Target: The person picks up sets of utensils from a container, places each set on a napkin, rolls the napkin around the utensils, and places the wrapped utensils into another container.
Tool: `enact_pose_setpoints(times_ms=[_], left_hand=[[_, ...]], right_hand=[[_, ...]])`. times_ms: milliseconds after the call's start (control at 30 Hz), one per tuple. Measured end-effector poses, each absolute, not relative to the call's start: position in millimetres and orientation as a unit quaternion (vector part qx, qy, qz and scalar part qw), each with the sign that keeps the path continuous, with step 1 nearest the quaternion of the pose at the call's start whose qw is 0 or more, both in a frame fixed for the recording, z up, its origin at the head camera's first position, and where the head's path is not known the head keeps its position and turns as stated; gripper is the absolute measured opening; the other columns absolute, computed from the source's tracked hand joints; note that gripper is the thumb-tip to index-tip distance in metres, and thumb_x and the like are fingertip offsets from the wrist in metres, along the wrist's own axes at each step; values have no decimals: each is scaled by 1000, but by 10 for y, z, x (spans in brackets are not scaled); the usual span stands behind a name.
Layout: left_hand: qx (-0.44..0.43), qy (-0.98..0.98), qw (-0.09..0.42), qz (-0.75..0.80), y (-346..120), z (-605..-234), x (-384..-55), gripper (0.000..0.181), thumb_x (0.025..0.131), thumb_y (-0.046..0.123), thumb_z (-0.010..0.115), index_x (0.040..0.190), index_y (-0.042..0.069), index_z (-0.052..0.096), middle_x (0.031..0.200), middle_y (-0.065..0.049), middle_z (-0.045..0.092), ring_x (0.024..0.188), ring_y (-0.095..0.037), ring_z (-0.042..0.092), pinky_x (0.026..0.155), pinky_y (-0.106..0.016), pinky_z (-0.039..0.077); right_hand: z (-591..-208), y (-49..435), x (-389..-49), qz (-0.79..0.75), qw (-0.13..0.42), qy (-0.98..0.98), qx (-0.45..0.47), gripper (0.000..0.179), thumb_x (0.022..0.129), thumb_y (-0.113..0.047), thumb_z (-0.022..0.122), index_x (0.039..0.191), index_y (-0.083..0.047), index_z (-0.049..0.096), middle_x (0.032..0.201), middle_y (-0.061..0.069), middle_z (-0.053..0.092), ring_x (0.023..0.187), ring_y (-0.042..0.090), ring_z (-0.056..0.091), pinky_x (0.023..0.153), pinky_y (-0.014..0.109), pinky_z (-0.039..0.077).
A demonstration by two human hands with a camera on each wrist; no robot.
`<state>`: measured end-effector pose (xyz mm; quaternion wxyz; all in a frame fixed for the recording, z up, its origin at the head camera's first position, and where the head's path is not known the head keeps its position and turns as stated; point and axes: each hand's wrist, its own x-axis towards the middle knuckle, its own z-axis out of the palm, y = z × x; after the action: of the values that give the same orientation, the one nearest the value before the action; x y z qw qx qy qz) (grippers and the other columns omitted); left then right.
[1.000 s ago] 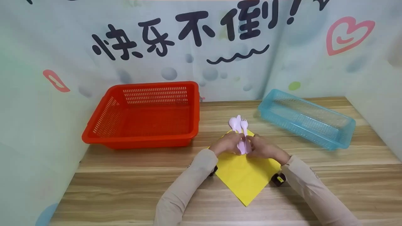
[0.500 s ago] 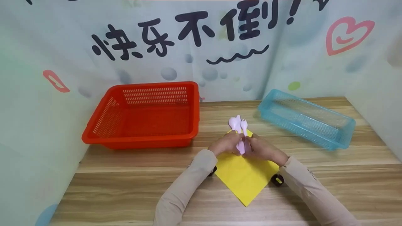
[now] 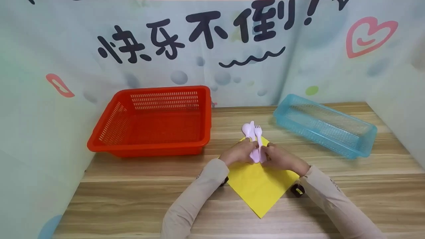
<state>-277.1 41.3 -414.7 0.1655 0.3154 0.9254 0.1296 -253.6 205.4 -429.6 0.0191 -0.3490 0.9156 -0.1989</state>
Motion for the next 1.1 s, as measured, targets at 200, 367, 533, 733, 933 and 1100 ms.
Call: enact_pose_setpoints(times_ms=[200, 367, 533, 733, 933, 1100], left_hand=[[305, 922, 180, 158, 358, -4084, -2717, 53, 79, 13, 67, 127, 8, 44, 120, -11, 47, 101, -17, 45, 88, -27, 39], [307, 924, 174, 145, 248, -3964, -2564, 55, 79, 15, 67, 128, 8, 42, 123, -13, 44, 102, -18, 48, 85, -26, 42], [331, 923, 182, 75, 98, -3880, -2324, 57, 80, 19, 67, 130, 12, 41, 119, -9, 46, 99, -18, 47, 87, -28, 42], [328, 917, 227, -10, -106, -3960, -2018, 69, 78, 14, 66, 138, 21, 31, 141, -9, 28, 128, -26, 28, 104, -41, 25], [366, 911, 171, -81, -232, -4148, -1900, 71, 78, 13, 65, 138, 19, 30, 144, -14, 23, 131, -31, 22, 102, -50, 24], [404, 901, 75, -141, -214, -4232, -1892, 51, 87, 13, 56, 134, 17, 37, 135, -13, 39, 122, -30, 38, 95, -46, 36]], right_hand=[[-4256, 2062, -2488, -200, 42, 922, -329, 27, 75, -3, 66, 96, 9, 54, 73, 11, 53, 62, 16, 45, 55, 25, 43], [-4139, 2097, -2310, -180, 83, 928, -316, 41, 79, -6, 64, 112, 13, 51, 83, 15, 57, 67, 18, 49, 59, 27, 46], [-4080, 2135, -2036, -132, 90, 925, -345, 39, 76, -4, 66, 111, 10, 54, 95, 19, 59, 75, 23, 54, 67, 33, 49], [-4092, 2236, -1734, -62, 75, 919, -381, 46, 66, 1, 69, 109, 9, 53, 110, 27, 51, 98, 40, 51, 78, 49, 45], [-4139, 2273, -1593, -30, 79, 930, -358, 52, 64, 5, 72, 111, 7, 51, 115, 27, 47, 100, 42, 48, 75, 53, 44], [-4186, 2270, -1594, -22, 20, 928, -371, 43, 63, 7, 70, 103, 5, 54, 106, 24, 51, 90, 39, 53, 66, 47, 47]])
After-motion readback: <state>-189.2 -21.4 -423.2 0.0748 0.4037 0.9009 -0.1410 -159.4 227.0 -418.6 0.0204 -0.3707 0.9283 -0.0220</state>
